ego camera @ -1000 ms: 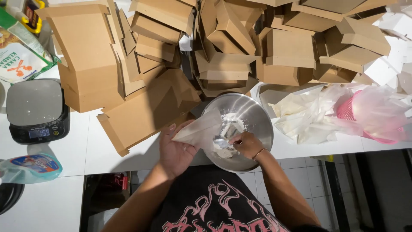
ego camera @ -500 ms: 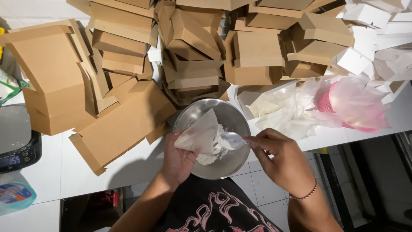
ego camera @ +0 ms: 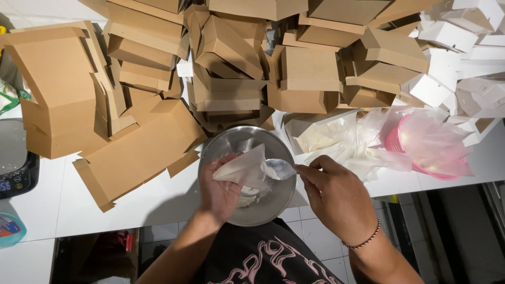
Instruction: Scooping white powder from a bowl into small plastic bags using a spoon at a packaging station.
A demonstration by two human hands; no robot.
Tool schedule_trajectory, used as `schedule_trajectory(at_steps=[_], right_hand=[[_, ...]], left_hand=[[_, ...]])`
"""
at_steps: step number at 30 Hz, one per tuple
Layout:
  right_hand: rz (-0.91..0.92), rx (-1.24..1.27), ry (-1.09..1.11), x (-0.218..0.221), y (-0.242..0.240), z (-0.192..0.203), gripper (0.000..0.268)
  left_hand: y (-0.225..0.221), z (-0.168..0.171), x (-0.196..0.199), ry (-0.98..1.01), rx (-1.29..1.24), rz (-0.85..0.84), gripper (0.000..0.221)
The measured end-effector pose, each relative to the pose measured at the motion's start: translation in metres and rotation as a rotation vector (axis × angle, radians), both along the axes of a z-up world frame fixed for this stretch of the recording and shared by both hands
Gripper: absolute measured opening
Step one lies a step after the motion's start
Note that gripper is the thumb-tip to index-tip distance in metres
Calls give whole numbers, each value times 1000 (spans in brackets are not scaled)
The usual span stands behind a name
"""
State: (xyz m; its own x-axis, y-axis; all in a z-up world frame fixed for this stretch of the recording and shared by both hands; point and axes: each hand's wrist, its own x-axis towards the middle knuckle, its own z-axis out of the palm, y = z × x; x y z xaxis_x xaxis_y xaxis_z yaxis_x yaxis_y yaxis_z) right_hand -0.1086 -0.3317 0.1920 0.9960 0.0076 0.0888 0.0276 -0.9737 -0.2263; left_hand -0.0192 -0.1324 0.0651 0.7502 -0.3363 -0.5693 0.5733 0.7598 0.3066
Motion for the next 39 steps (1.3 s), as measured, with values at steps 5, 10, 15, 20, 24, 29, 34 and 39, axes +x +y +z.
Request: schedule_trajectory(at_steps=[5, 10, 15, 20, 24, 29, 34, 39], right_hand=[[36, 94, 22, 3, -14, -13, 29], [49, 58, 37, 7, -17, -36, 28], [-111, -126, 102, 22, 9, 2, 24], [-112, -162, 80, 23, 11, 3, 23], [-105, -154, 102, 25, 15, 2, 21], [16, -188, -47, 26, 21, -21, 20], [140, -215, -255, 27, 37, -49, 16], [135, -187, -429, 25, 30, -52, 13]], left_hand=[[-3, 11, -2, 1, 35, 38, 42], [-6, 25, -4, 30, 82, 81, 33], [-11, -15, 0, 114, 101, 55, 45], [-11, -3, 0, 183, 54, 58, 48], [-9, -9, 1, 202, 38, 66, 49], [-9, 17, -4, 203, 13, 80, 48], [-9, 14, -10, 236, -72, 107, 54], [-8, -5, -11, 217, -104, 78, 51]])
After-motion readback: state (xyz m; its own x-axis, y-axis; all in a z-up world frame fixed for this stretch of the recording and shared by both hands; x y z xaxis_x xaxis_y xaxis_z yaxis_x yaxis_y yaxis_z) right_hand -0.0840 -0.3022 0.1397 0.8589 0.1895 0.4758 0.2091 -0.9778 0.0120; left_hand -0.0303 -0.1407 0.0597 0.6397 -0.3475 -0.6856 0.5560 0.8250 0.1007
